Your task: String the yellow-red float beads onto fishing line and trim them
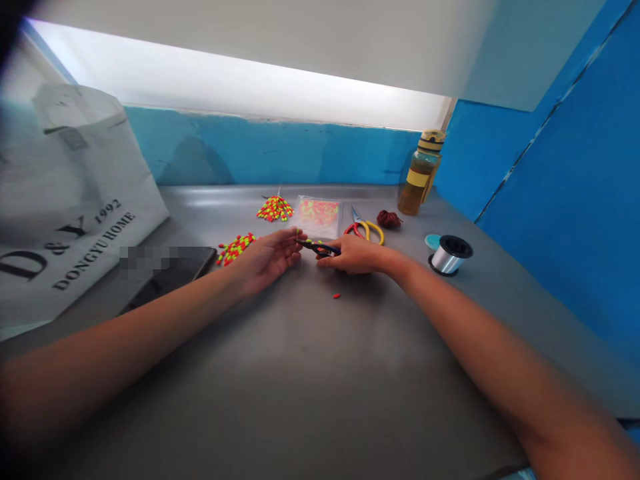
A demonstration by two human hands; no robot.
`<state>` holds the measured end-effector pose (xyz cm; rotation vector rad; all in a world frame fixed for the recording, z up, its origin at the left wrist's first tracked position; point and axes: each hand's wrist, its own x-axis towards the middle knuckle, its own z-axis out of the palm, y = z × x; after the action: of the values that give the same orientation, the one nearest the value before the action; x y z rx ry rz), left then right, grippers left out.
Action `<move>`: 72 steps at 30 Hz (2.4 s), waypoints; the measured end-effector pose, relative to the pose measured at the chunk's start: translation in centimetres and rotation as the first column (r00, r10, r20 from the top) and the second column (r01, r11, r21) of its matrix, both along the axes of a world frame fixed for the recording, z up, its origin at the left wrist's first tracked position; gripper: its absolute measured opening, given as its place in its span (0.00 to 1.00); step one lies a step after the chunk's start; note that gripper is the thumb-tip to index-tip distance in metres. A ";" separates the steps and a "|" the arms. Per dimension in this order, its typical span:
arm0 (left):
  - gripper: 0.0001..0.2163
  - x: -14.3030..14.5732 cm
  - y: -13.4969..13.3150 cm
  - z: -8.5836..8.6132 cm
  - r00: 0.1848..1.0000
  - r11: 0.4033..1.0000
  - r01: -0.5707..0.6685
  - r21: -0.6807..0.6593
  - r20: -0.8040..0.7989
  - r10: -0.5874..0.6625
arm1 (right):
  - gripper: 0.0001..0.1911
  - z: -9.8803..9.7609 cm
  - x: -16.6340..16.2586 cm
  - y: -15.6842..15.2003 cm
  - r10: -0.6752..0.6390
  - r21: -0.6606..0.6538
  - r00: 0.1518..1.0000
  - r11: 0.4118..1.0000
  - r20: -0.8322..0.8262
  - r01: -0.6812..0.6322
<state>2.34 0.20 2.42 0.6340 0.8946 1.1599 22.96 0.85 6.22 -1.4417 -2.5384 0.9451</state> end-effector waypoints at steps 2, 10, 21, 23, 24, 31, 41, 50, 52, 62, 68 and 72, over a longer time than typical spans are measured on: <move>0.04 0.0 0.0 0.0 1.000 1.000 0.003 0.002 0.000 -0.003 | 0.18 0.0 0.0 0.0 0.000 -0.005 1.000 1.000 -0.006 0.000; 0.05 0.0 0.0 0.1 1.000 1.000 0.003 0.004 -0.013 -0.003 | 0.15 -0.5 0.0 0.5 0.007 -0.060 1.000 0.998 -0.030 -0.009; 0.02 -0.2 0.1 -0.2 0.999 0.999 0.014 0.038 -0.034 -0.013 | 0.13 -0.6 0.1 0.6 0.020 -0.118 0.996 0.993 -0.082 -0.030; 0.02 -0.2 0.1 -0.2 0.999 0.999 0.015 0.040 -0.036 -0.014 | 0.12 -0.7 0.1 0.7 0.016 -0.129 0.996 0.991 -0.092 -0.028; 0.02 -0.2 0.1 -0.2 0.999 0.999 0.017 0.041 -0.037 -0.015 | 0.12 -0.7 0.1 0.7 0.017 -0.134 0.995 0.991 -0.097 -0.030; 0.01 -0.1 0.1 -0.2 0.999 0.999 0.009 0.045 -0.051 -0.007 | 0.11 -0.7 0.1 0.6 0.024 -0.150 0.992 0.988 -0.126 -0.043; 0.04 -0.1 0.0 -0.1 0.999 0.999 0.013 0.036 -0.048 -0.012 | 0.11 -0.5 0.0 0.5 0.027 -0.141 0.993 0.989 -0.114 -0.043; 0.03 -0.2 0.0 -0.2 0.998 0.999 0.016 0.043 -0.055 -0.013 | 0.12 -0.7 0.1 0.7 0.017 -0.138 0.993 0.990 -0.114 -0.032; 0.03 -0.2 0.0 -0.2 0.998 0.999 0.015 0.041 -0.054 -0.013 | 0.12 -0.7 0.1 0.7 0.015 -0.135 0.994 0.990 -0.111 -0.030; 0.04 -0.1 0.1 -0.2 0.999 1.000 0.016 0.023 -0.046 -0.015 | 0.12 -0.3 -0.1 0.4 0.004 -0.132 0.997 0.991 -0.076 -0.014; 0.03 -0.4 0.3 -0.6 0.989 0.996 -0.075 0.042 -0.125 0.079 | 0.21 0.5 0.2 0.4 0.051 -0.033 0.997 0.998 0.066 -0.049; 0.01 -0.5 0.5 -0.6 0.963 0.983 -0.167 0.075 -0.203 0.179 | 0.29 2.0 1.0 0.5 -0.037 0.163 0.982 0.987 0.183 0.007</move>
<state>1.83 0.70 1.83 0.7459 1.1167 1.2956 23.94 1.33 8.24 -1.5729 -2.6485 0.6102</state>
